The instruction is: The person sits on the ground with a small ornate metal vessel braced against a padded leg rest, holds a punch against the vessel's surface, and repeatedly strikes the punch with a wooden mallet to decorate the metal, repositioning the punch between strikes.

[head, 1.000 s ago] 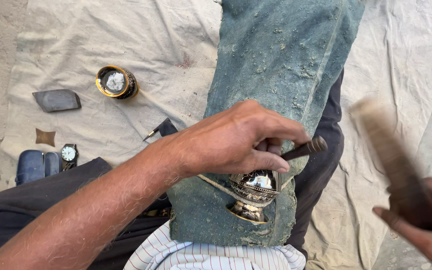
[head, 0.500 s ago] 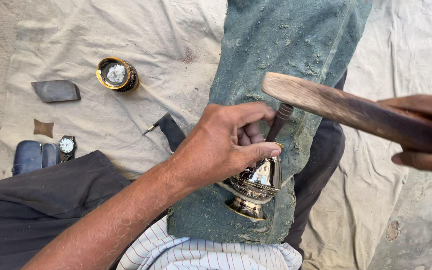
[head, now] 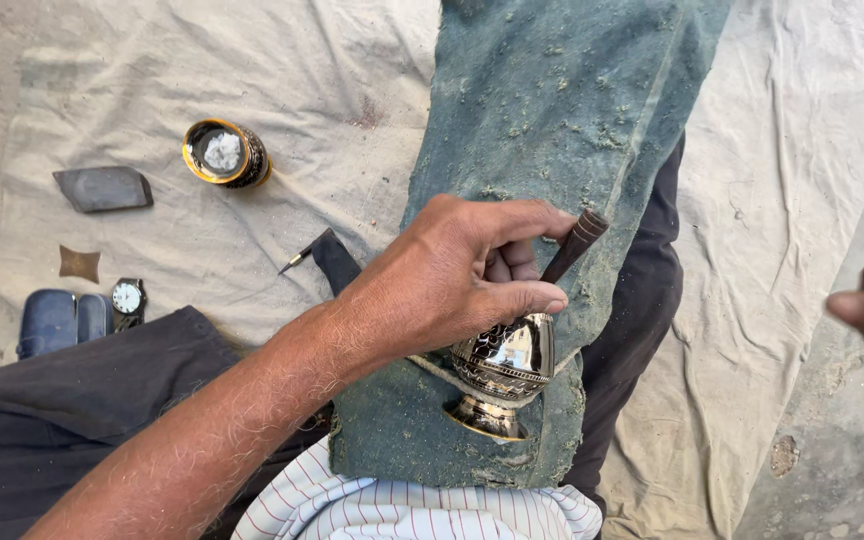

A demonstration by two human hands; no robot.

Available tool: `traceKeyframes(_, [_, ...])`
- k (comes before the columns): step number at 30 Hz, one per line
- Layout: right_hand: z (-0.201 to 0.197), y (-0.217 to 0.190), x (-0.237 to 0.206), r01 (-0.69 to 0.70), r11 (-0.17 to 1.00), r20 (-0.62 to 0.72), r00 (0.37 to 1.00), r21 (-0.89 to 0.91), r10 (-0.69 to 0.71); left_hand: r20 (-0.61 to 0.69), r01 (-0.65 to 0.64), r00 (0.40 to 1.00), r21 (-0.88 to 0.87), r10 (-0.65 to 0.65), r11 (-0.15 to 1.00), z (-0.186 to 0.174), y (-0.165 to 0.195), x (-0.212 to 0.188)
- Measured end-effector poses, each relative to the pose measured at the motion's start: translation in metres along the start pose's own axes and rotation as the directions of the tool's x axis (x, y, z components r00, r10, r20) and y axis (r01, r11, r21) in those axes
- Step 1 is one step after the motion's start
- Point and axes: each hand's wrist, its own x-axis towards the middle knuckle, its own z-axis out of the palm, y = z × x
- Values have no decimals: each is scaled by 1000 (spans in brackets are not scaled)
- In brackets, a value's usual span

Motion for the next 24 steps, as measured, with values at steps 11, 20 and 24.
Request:
traceKeyframes(11, [48,75,-10,-90,990,42,995,-105,95,52,-3,999,-15,3,1000,-2,-4,4])
traceKeyframes(20, [6,74,72,78,977,130,990,-199,-53,-62,61,996,12,-60,998,2,0,-6])
traceKeyframes(24, [-31,-10,100,199,957,140,975,-213,-171,-180,175,968,-23,-176,984,10,4,-16])
